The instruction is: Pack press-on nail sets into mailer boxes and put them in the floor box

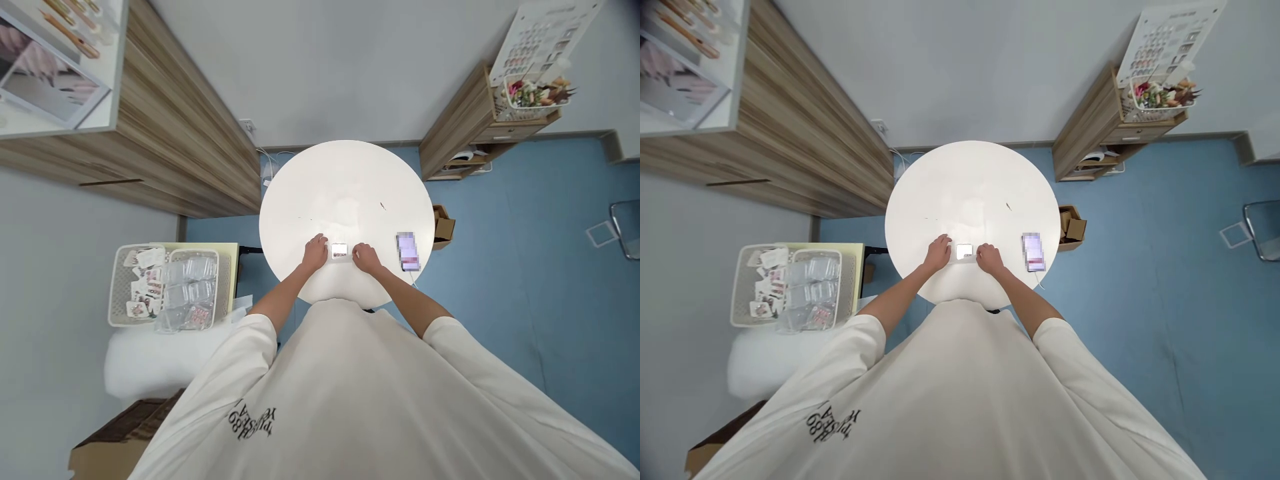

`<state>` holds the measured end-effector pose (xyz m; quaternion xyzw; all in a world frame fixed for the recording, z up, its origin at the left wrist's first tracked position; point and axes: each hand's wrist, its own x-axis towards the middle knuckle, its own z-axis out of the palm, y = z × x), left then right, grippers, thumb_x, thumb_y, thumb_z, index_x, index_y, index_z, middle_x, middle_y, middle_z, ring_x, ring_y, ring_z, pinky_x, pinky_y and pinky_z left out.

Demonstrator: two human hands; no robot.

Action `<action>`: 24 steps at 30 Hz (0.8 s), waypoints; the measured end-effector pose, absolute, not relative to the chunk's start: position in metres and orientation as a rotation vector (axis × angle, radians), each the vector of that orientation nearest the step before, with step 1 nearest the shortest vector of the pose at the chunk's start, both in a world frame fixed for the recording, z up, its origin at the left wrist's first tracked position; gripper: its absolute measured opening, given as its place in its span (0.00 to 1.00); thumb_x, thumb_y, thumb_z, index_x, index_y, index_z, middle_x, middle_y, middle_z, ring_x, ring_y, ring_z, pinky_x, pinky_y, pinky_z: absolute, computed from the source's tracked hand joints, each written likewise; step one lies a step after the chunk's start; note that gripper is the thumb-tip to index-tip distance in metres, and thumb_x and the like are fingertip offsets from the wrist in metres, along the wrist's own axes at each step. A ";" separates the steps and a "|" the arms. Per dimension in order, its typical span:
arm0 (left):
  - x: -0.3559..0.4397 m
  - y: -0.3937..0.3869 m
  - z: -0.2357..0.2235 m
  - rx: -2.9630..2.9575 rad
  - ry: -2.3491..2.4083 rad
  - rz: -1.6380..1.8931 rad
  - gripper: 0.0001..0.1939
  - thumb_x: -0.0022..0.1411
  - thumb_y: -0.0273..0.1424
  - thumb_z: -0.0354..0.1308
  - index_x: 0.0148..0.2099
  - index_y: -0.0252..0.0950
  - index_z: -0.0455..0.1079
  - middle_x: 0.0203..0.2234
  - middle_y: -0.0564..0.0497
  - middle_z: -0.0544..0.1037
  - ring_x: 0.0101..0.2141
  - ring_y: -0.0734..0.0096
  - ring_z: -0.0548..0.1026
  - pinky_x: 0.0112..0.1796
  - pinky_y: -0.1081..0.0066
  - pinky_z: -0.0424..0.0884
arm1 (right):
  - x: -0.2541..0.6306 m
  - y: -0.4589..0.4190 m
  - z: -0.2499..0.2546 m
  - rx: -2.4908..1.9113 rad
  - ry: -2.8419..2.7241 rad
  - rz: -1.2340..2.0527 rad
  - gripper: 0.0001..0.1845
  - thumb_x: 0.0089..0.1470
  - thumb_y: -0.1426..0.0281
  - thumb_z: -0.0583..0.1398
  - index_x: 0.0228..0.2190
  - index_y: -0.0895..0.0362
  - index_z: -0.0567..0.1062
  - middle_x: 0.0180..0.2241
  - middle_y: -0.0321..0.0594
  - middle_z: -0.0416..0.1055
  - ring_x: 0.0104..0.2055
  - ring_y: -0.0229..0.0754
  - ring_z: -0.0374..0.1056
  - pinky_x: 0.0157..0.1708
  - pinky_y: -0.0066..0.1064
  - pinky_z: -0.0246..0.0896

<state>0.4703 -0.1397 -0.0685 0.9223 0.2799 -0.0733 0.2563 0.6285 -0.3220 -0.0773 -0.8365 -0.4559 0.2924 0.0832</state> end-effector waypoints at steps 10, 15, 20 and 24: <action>0.465 -0.180 -0.047 2.700 0.250 -0.408 0.21 0.65 0.22 0.48 0.58 0.38 0.68 0.53 0.40 0.73 0.55 0.52 0.69 0.56 0.55 0.61 | 0.645 -0.288 -0.094 -2.613 -1.288 0.860 0.12 0.63 0.74 0.52 0.40 0.57 0.75 0.46 0.52 0.73 0.48 0.53 0.67 0.48 0.41 0.56; 0.469 -0.189 -0.077 2.755 0.351 -0.438 0.27 0.63 0.21 0.49 0.64 0.37 0.61 0.66 0.40 0.63 0.64 0.53 0.60 0.59 0.55 0.58 | 0.648 -0.286 -0.098 -2.616 -1.269 0.880 0.11 0.63 0.73 0.52 0.40 0.57 0.75 0.46 0.52 0.73 0.47 0.52 0.67 0.49 0.43 0.57; 0.478 -0.184 -0.098 2.737 0.438 -0.452 0.27 0.63 0.19 0.49 0.64 0.36 0.60 0.69 0.38 0.56 0.65 0.50 0.59 0.57 0.54 0.61 | 0.650 -0.292 -0.095 -2.542 -1.178 0.930 0.13 0.63 0.72 0.53 0.47 0.56 0.74 0.49 0.49 0.73 0.50 0.51 0.67 0.50 0.42 0.58; 0.483 -0.179 -0.105 2.735 0.468 -0.401 0.26 0.63 0.20 0.51 0.62 0.38 0.61 0.68 0.39 0.58 0.63 0.49 0.60 0.56 0.53 0.60 | 0.645 -0.311 -0.085 -2.494 -1.172 0.689 0.18 0.64 0.71 0.52 0.53 0.57 0.70 0.55 0.51 0.68 0.54 0.53 0.63 0.52 0.42 0.57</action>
